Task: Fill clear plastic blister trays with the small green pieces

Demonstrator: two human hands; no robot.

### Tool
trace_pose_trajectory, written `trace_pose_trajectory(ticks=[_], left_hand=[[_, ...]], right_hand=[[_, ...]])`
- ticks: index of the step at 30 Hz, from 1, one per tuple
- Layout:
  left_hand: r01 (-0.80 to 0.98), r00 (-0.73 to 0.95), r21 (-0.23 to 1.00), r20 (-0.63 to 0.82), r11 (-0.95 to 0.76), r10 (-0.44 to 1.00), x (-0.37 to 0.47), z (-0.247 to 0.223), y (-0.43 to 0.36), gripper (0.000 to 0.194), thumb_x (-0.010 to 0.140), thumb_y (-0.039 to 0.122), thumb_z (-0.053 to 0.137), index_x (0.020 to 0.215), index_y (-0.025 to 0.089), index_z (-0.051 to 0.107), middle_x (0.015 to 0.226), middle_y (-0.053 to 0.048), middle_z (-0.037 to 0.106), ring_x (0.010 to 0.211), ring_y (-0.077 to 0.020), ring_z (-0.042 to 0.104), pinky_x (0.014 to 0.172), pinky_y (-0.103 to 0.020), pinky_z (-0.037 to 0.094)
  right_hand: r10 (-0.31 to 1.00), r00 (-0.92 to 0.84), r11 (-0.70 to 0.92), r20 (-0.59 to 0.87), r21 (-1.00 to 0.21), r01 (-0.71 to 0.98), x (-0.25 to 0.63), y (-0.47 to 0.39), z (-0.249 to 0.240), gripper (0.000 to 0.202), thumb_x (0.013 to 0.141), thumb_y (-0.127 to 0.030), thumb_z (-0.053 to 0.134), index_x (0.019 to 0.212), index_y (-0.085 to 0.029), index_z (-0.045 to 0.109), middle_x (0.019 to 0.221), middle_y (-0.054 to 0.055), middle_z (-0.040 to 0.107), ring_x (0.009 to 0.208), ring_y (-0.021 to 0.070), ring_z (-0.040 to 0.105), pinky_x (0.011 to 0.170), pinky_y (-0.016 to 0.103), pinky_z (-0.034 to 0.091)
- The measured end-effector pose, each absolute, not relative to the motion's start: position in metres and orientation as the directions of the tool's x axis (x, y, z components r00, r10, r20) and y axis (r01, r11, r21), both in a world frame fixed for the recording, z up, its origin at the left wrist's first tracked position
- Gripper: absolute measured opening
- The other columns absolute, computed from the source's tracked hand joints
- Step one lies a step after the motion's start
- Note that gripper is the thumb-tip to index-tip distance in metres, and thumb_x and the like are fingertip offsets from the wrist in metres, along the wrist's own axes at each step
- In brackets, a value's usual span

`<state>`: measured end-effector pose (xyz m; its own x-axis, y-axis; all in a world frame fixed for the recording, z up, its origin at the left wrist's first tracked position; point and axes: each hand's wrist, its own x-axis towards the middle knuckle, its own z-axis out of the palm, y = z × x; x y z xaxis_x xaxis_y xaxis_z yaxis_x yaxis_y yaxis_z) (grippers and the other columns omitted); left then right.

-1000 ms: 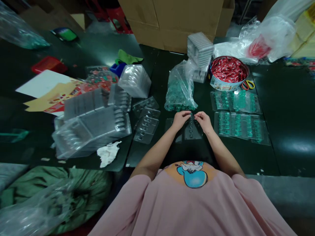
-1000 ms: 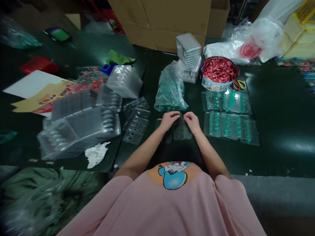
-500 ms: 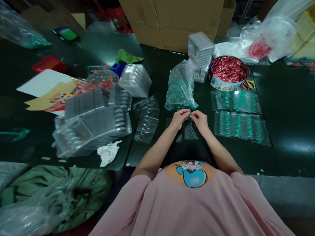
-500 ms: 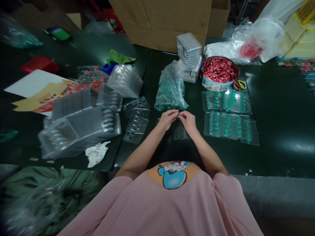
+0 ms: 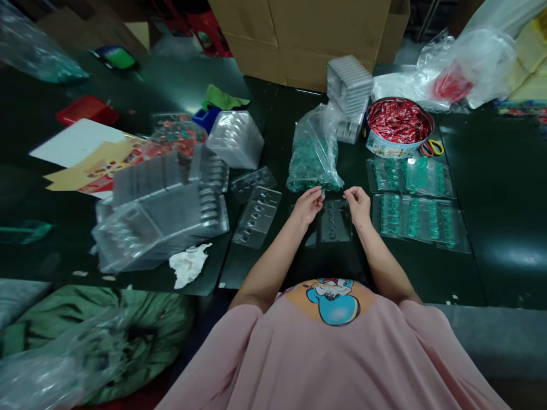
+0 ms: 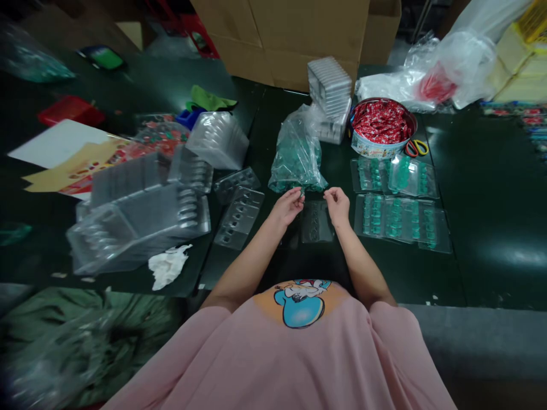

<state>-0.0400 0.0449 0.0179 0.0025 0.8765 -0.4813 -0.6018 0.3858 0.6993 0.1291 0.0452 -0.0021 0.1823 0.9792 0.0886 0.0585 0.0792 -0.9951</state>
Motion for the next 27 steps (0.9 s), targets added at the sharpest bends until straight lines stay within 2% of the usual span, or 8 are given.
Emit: trace_pose_trajectory(ticks=[3, 11, 18, 22, 27], left_hand=[[-0.56, 0.006, 0.73, -0.468, 0.391, 0.884, -0.041, 0.015, 0.046, 0.024, 0.074, 0.016, 0.078, 0.095, 0.017, 0.068, 0.075, 0.0, 0.066, 0.07, -0.009, 0.065, 0.056, -0.016, 0.042], [-0.42, 0.052, 0.818, -0.41, 0.393, 0.91, -0.032, 0.007, 0.043, 0.029, 0.063, 0.024, 0.085, 0.085, 0.011, 0.073, 0.075, -0.005, 0.069, 0.071, -0.0116, 0.064, 0.061, -0.02, 0.043], [-0.273, -0.018, 0.907, -0.336, 0.319, 0.942, -0.032, 0.004, 0.042, 0.028, 0.057, 0.022, 0.083, 0.081, 0.013, 0.072, 0.079, -0.003, 0.069, 0.07, -0.011, 0.058, 0.071, -0.026, 0.044], [-0.256, -0.049, 0.927, -0.295, 0.274, 0.954, -0.03, 0.0, 0.045, 0.026, 0.057, 0.019, 0.08, 0.08, 0.014, 0.071, 0.079, -0.001, 0.067, 0.075, -0.0119, 0.059, 0.079, -0.029, 0.046], [-0.203, -0.053, 0.956, -0.225, 0.21, 0.973, -0.027, -0.005, 0.047, 0.023, 0.058, 0.018, 0.077, 0.08, 0.014, 0.072, 0.077, -0.001, 0.067, 0.075, -0.0128, 0.059, 0.078, -0.028, 0.047]], right_hand=[[0.988, 0.149, 0.044, 0.037, -0.998, -0.042, 0.133, 0.047, -0.004, 0.02, 0.079, -0.04, 0.063, 0.083, -0.021, 0.059, 0.079, 0.0, 0.065, 0.074, 0.0155, 0.064, 0.073, 0.029, 0.05], [0.995, -0.05, -0.094, -0.09, -0.992, -0.088, 0.12, 0.041, -0.004, 0.022, 0.072, -0.041, 0.07, 0.076, -0.02, 0.061, 0.072, -0.001, 0.067, 0.072, 0.0154, 0.064, 0.071, 0.028, 0.049], [1.0, 0.006, -0.014, -0.014, -1.0, -0.011, 0.114, 0.04, -0.006, 0.021, 0.074, -0.041, 0.066, 0.077, -0.02, 0.062, 0.078, 0.001, 0.067, 0.076, 0.0162, 0.063, 0.076, 0.031, 0.05], [1.0, 0.017, -0.007, -0.006, -0.999, 0.036, 0.113, 0.042, -0.01, 0.022, 0.075, -0.041, 0.065, 0.078, -0.02, 0.062, 0.076, 0.0, 0.066, 0.073, 0.0155, 0.06, 0.075, 0.03, 0.05], [0.999, 0.023, -0.032, -0.031, -0.997, 0.071, 0.113, 0.043, -0.02, 0.019, 0.075, -0.039, 0.062, 0.076, -0.02, 0.06, 0.071, -0.001, 0.063, 0.07, 0.0147, 0.059, 0.073, 0.029, 0.048]])
